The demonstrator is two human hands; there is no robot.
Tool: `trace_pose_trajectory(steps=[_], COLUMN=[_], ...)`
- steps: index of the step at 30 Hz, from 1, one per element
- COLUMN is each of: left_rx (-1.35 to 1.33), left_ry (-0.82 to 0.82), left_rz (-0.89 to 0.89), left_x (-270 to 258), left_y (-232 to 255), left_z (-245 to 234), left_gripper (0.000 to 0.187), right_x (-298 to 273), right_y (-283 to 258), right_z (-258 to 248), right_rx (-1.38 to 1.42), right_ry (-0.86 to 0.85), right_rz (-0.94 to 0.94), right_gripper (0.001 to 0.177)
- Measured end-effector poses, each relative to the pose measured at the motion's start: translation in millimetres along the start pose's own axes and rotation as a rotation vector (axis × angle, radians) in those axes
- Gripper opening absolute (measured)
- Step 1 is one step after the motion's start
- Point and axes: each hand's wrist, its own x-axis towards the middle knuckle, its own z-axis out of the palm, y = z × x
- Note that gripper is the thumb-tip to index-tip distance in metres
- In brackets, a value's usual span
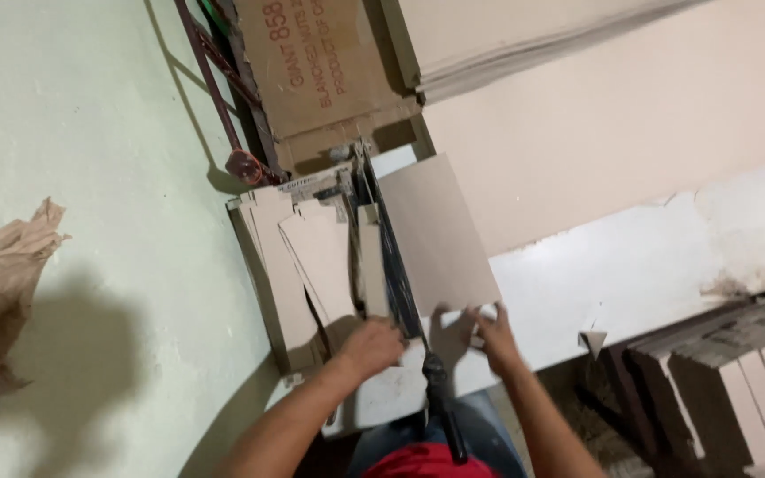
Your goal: The person uses a manual paper cutter to trim large sheets of beige paper into smaller rectangular pieces. They align the paper against the guide, pull the lever to cut, and then stack the resulting pieces on the table.
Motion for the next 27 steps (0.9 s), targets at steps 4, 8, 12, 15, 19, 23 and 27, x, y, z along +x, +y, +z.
trace_pose_trajectory(steps=[4,8,12,15,19,23,27], left_rx=[0.004,0.034,0.028,-0.048,-0.128,-0.175,-0.032], left_ry=[-0.421,-0.349,-0.119,-0.185,-0.342,-0.611,-0.818], left_rz=[-0.113,-0.149,-0.229,-0.276,-0.616,-0.859,-0.881], left_x=[-21,-21,-2,13,56,94,103], left_y=[-34,-51,-49,-50,-48,-47,-46], left_z=[-23,-59,-49,-46,-116,-124,-90], left_gripper=[0.012,0.018,0.007,0.021,0.054,0.101,0.089], right_x=[27,22,5,9,5,-5,-10], right_y=[-11,26,9,-1,-18,-30,-33], right_z=[-10,-34,0,15,21,24,22], right_rx=[0.286,0.365,0.091,-0.034,-0.111,-0.183,-0.571], right_ry=[-0.010,-0.018,-0.057,-0.075,-0.091,-0.105,-0.133], right_rz=[0.049,0.094,0.085,-0.010,-0.046,-0.054,-0.007], right_gripper=[0.053,0.023,0.039,0.045,0.039,0.046,0.050])
